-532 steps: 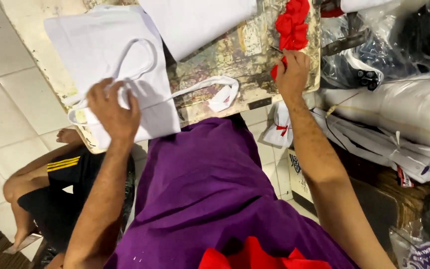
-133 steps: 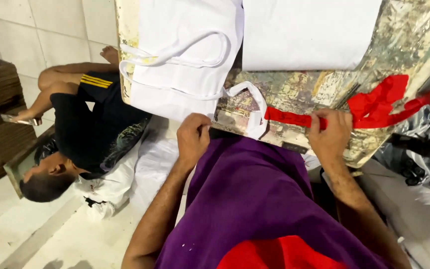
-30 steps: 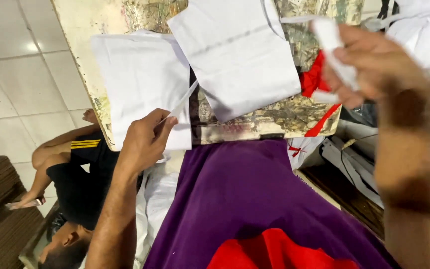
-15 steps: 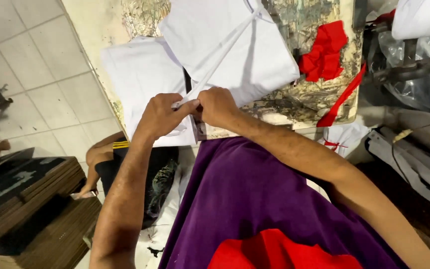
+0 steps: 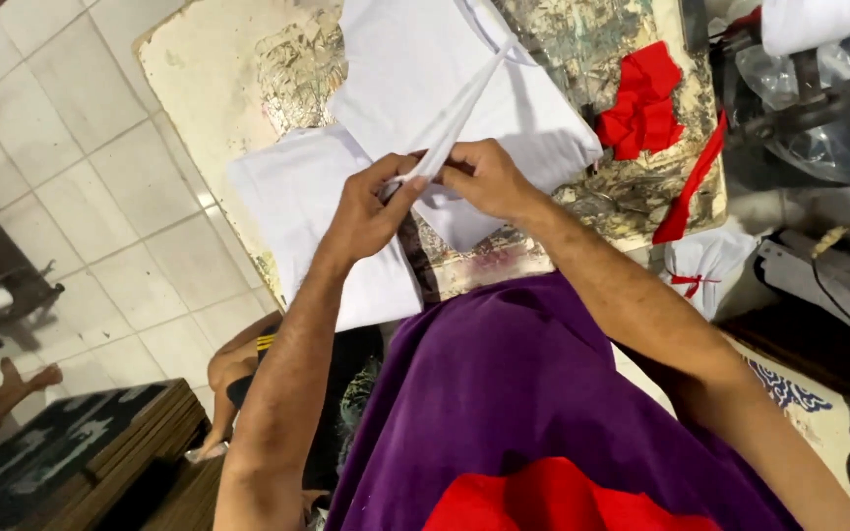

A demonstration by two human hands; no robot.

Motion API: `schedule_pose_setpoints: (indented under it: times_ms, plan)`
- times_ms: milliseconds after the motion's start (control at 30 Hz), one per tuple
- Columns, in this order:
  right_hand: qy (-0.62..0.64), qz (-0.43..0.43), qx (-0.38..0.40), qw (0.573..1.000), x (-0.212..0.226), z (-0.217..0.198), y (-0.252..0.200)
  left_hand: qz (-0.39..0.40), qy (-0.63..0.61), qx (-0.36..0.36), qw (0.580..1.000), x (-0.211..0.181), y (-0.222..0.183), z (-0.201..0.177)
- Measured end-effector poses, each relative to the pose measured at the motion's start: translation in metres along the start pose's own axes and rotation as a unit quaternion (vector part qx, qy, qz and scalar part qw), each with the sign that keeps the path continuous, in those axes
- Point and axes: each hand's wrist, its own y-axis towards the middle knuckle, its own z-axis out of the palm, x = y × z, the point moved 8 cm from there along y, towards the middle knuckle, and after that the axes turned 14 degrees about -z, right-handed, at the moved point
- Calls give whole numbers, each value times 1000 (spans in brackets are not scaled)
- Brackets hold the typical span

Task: Folding white fabric pieces and tying them into bundles using colored fabric strips on a production table.

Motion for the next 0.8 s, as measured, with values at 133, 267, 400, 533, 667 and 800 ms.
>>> schedule_pose_setpoints:
  times_ms: [133,267,400,533,667,800]
  plan:
    - [-247,-58,-71,965,6,-28,-39,86,-28,59,994,18,18,28]
    - [-391,4,-119,913,29,-47,-109,31,-60,121,990,25,32,41]
    - [-437,150,-142,875,46,-79,-184,-38,8,153,987,46,78,32]
    - [-373,410,-54,830,14,-96,-276,-144,288,-14,947,118,182,-21]
    - [-282,466,-1,839,45,-84,-287,-158,441,-80,880,115,178,-16]
    - [-230,165,133,950,154,-70,-165,-247,-36,60,966,65,113,11]
